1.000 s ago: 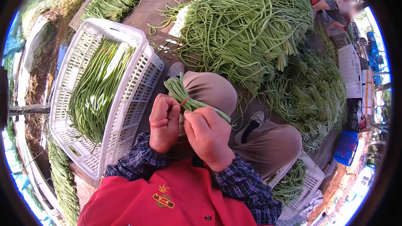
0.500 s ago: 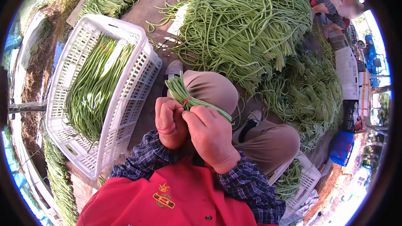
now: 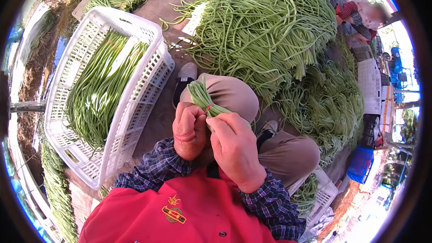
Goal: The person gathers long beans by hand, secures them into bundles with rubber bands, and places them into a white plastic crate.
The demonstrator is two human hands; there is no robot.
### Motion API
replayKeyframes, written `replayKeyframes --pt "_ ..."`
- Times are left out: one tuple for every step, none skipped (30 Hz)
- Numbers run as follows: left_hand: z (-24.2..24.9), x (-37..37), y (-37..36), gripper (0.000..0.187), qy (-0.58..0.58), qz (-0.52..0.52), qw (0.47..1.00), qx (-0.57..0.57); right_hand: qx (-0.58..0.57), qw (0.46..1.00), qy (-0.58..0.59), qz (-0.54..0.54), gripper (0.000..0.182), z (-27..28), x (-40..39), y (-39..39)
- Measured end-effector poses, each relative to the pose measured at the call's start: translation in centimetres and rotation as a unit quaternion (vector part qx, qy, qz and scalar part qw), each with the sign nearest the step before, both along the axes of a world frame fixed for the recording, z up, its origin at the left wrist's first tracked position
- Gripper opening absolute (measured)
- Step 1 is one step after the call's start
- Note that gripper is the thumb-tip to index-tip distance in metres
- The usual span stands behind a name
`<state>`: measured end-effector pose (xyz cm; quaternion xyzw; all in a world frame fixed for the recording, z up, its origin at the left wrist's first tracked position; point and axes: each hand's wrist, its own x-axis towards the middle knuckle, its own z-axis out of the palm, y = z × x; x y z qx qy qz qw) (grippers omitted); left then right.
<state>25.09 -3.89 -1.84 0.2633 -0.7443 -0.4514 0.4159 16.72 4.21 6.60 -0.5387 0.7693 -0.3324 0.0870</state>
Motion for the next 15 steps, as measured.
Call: replayKeyframes --pt "0.1 0.0 0.1 0.013 0.001 0.0 1.0 0.002 0.004 1.0 0.016 -0.002 0.023 0.1 0.0 0.1" --pt "0.2 0.1 0.2 0.014 0.014 0.003 1.0 0.0 0.008 0.999 0.032 -0.005 0.024 0.1 0.0 0.2" --pt "0.2 0.2 0.2 0.014 0.027 0.005 1.0 -0.002 0.008 0.999 0.032 -0.005 0.024 0.1 0.0 0.2" --pt "0.3 0.2 0.2 0.014 0.027 0.005 1.0 -0.001 0.005 0.999 0.05 -0.002 0.025 0.1 -0.1 0.2" --pt "0.3 0.2 0.2 0.015 0.028 0.005 1.0 -0.001 0.002 0.998 0.068 0.001 0.025 0.1 -0.1 0.2" --pt "0.3 0.2 0.2 0.015 0.03 0.004 1.0 0.0 0.003 0.998 0.068 0.002 0.025 0.1 -0.1 0.2" --pt "0.4 0.3 0.2 0.015 0.029 0.005 1.0 0.001 -0.002 0.998 0.064 0.001 0.025 0.1 0.0 0.1" --pt "0.5 0.3 0.2 0.014 0.027 0.007 1.0 -0.007 -0.007 0.998 0.06 0.0 0.025 0.0 0.0 0.0" --pt "0.6 0.3 0.3 0.014 0.024 0.01 1.0 -0.015 -0.007 0.998 0.06 0.001 0.025 -0.1 0.0 -0.1" --pt "0.7 0.2 0.2 0.014 0.023 0.011 1.0 -0.015 -0.011 0.998 0.061 0.001 0.024 -0.1 -0.1 -0.3" --pt "0.7 0.2 0.2 0.014 0.03 0.011 0.999 -0.026 -0.015 0.998 0.062 0.0 0.024 -0.2 -0.2 -0.4" --pt "0.7 0.2 0.2 0.014 0.036 0.011 0.999 -0.037 -0.016 0.998 0.062 -0.001 0.024 -0.2 -0.3 -0.6" --pt "0.7 0.1 0.2 0.014 0.036 0.01 0.999 -0.038 -0.017 0.998 0.063 0.014 0.023 -0.1 -0.3 -0.8" --pt "0.6 0.1 0.2 0.013 0.04 0.009 0.999 0.002 -0.018 0.997 0.064 0.03 0.023 0.0 -0.4 -0.9" --pt "0.5 0.0 0.1 0.012 0.044 0.008 0.998 0.042 -0.018 0.997 0.064 0.029 0.023 -0.1 -0.4 -0.9"
